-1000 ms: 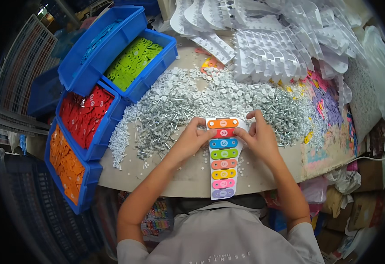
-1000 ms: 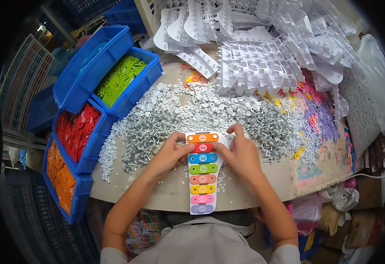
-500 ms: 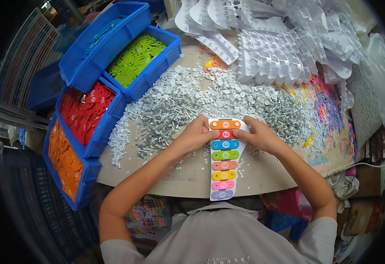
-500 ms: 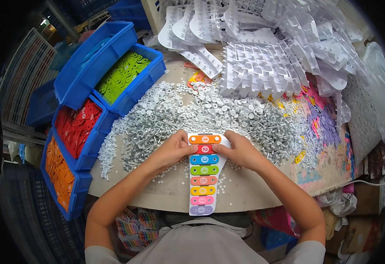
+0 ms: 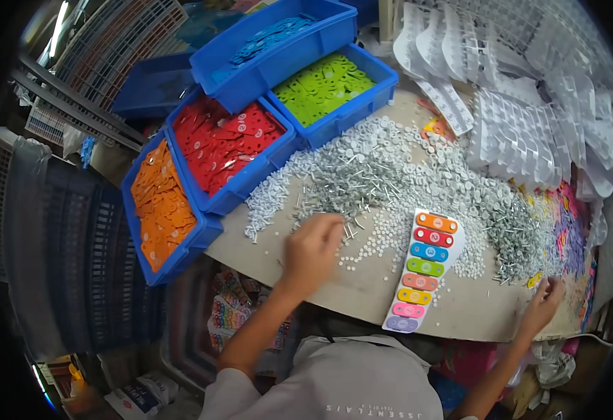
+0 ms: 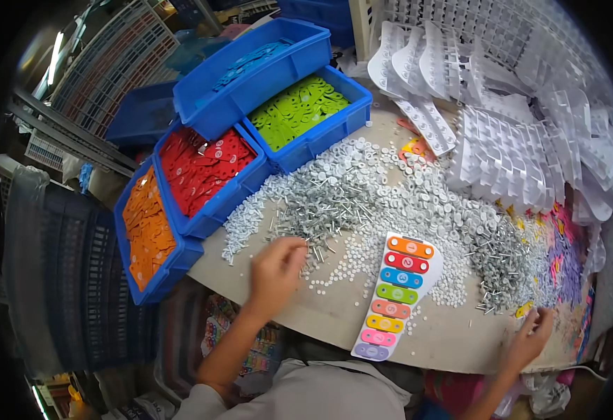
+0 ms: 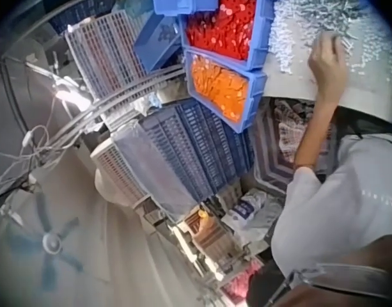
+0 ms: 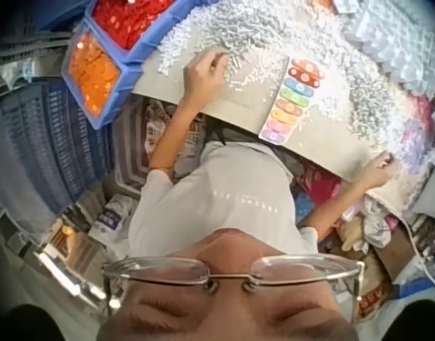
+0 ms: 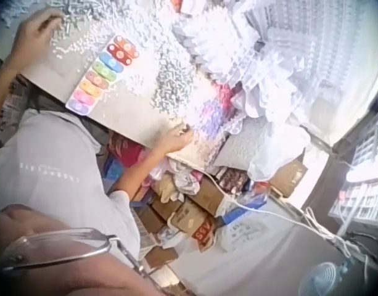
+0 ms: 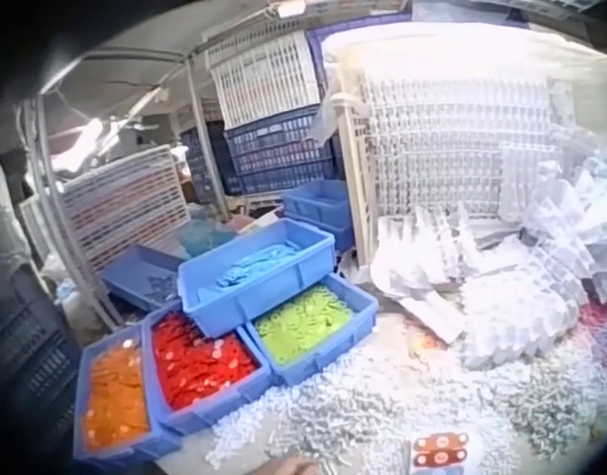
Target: Assembling colorful toy components into plastic bases at a factory workbench.
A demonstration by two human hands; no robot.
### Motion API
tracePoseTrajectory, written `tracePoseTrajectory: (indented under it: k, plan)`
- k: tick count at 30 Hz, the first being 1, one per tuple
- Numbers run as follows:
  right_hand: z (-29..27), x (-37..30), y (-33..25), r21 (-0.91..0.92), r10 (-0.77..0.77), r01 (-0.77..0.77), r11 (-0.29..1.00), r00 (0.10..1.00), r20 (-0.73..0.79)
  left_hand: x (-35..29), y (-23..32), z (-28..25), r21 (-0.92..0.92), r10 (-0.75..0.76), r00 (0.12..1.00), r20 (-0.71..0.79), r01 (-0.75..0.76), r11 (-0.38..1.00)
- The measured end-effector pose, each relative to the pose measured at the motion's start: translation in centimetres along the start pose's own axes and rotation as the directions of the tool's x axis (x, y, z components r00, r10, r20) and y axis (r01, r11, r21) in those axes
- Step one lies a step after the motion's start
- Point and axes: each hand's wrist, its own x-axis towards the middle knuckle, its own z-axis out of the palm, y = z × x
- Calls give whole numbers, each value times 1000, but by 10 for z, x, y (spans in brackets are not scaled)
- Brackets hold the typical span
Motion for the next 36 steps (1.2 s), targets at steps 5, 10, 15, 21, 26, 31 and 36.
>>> tracePoseTrajectory:
  k: [5,10,15,21,26,31,36]
  plan:
    - [11,-22,109,-141,-116,116,983,993,5,8,-47,-57,363,65,989,-130,-13,932]
    - [19,-25,102,-74,-76,75,994,997,-12,13,-77,-59,492,146,982,-117,-70,868]
    - [19,-25,100,-54,-10,10,999,1000,-10,13,-82,-49,624,141,983,-120,-36,781]
    - [14,-26,98,-171,-111,90,981,987,-118,10,-73,-44,601,161,976,-143,-44,798]
    - [20,-35,60,106,55,-35,994,980,-193,2,-38,-38,-293,-334,941,-48,307,906]
    - [30,-34,-28,96,-149,180,979,951,-270,-3,5,-13,-517,-340,900,271,434,738]
    - [27,-54,-120,693,-47,-162,703,961,272,-4,22,30,-564,-235,734,638,652,507]
